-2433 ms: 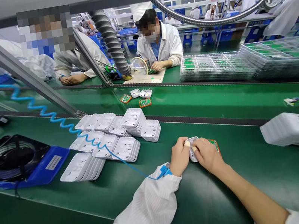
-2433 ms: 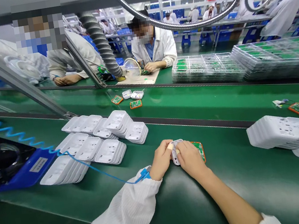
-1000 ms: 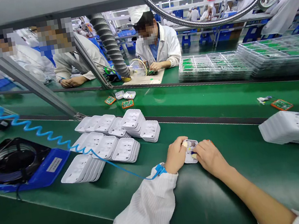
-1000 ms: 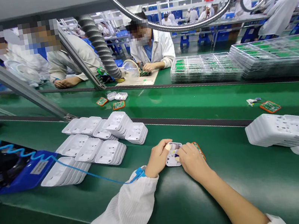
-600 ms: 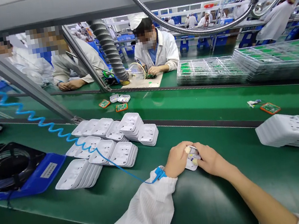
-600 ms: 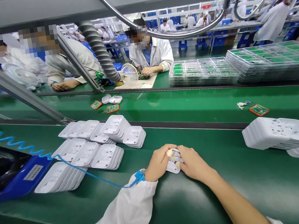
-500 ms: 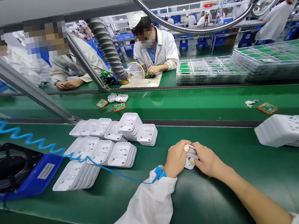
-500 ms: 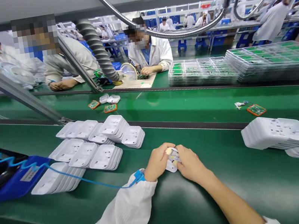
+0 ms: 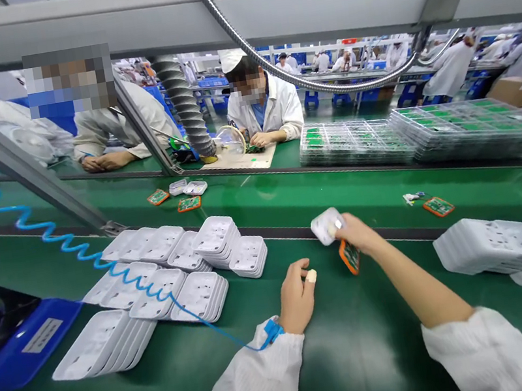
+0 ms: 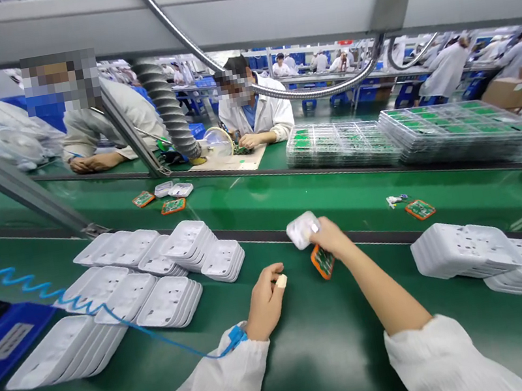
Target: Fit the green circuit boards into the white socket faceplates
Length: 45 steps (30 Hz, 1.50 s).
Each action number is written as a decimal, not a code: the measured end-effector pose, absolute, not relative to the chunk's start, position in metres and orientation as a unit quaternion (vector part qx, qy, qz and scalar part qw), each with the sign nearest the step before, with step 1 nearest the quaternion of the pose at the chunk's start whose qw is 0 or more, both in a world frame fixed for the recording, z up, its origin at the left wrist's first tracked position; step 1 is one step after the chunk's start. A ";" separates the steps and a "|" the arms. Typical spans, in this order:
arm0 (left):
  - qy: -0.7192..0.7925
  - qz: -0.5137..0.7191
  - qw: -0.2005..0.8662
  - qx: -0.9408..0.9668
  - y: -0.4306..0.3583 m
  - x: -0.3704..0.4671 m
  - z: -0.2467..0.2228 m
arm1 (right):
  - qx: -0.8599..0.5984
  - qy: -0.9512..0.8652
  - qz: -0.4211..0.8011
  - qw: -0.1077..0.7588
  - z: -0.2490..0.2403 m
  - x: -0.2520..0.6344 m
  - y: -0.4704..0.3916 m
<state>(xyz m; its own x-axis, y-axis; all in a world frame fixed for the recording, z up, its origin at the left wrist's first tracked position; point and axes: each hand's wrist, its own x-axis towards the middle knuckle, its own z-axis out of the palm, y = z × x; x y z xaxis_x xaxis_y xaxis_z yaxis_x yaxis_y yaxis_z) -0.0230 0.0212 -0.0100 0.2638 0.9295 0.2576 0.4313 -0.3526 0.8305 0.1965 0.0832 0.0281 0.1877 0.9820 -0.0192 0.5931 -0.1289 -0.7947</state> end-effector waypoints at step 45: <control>0.383 0.330 0.194 0.841 0.012 -0.010 -0.005 | -0.746 -0.579 0.154 0.291 -0.013 0.238 -0.028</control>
